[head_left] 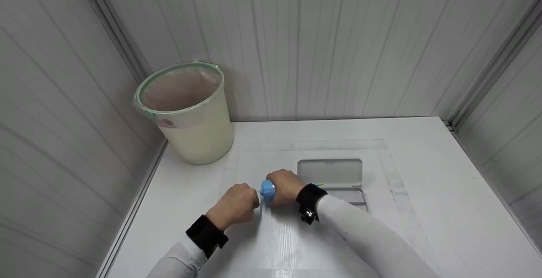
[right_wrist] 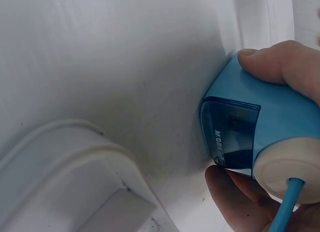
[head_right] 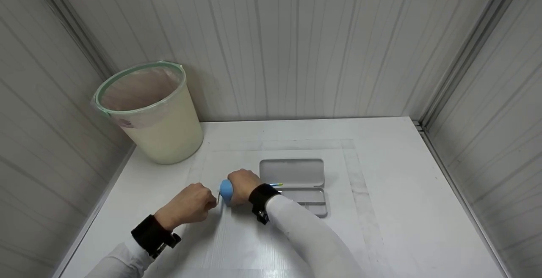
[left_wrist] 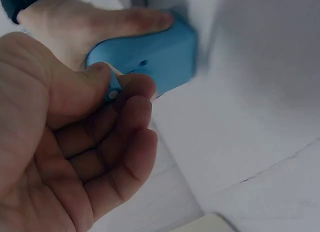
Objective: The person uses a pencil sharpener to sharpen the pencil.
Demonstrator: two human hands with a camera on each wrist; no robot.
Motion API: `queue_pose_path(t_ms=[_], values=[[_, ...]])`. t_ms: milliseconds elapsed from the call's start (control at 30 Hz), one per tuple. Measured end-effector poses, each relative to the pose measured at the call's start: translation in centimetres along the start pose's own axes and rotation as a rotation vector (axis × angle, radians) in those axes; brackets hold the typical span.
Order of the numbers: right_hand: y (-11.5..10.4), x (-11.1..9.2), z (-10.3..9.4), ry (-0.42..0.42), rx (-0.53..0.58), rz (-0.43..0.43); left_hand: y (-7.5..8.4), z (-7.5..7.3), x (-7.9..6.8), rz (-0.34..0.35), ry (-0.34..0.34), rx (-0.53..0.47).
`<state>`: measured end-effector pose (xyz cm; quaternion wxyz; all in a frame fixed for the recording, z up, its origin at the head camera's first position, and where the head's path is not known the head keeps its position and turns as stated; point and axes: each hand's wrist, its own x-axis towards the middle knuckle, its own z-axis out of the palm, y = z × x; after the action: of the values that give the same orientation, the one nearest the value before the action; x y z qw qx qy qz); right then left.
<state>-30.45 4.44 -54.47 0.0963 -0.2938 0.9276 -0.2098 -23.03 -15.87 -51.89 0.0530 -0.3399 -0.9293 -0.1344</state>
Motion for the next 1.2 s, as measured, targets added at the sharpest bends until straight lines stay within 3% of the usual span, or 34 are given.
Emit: queue_pose_path(t_ms=[200,500,667,800,1000,1200], values=[[0.3,-0.2,0.0,0.015,-0.026,-0.025,-1.5,2.6,0.0,0.031,0.005,-0.031],[0.5,-0.3,-0.2,0.031,-0.045,-0.082,-4.0,3.8,1.9,-0.029,-0.049,-0.193],[0.6,-0.1,0.0,0.022,-0.033,-0.094,-5.0,4.2,2.7,-0.064,-0.033,-0.188],[0.7,-0.2,-0.1,0.011,-0.021,-0.089,-5.6,4.6,3.5,-0.077,-0.022,-0.122],[0.7,-0.3,-0.4,0.011,-0.041,-0.084,-5.8,4.0,4.7,-0.091,0.061,-0.018],[0.5,-0.3,-0.4,-0.003,0.000,-0.057,-4.8,2.2,4.6,-0.138,0.155,0.010]])
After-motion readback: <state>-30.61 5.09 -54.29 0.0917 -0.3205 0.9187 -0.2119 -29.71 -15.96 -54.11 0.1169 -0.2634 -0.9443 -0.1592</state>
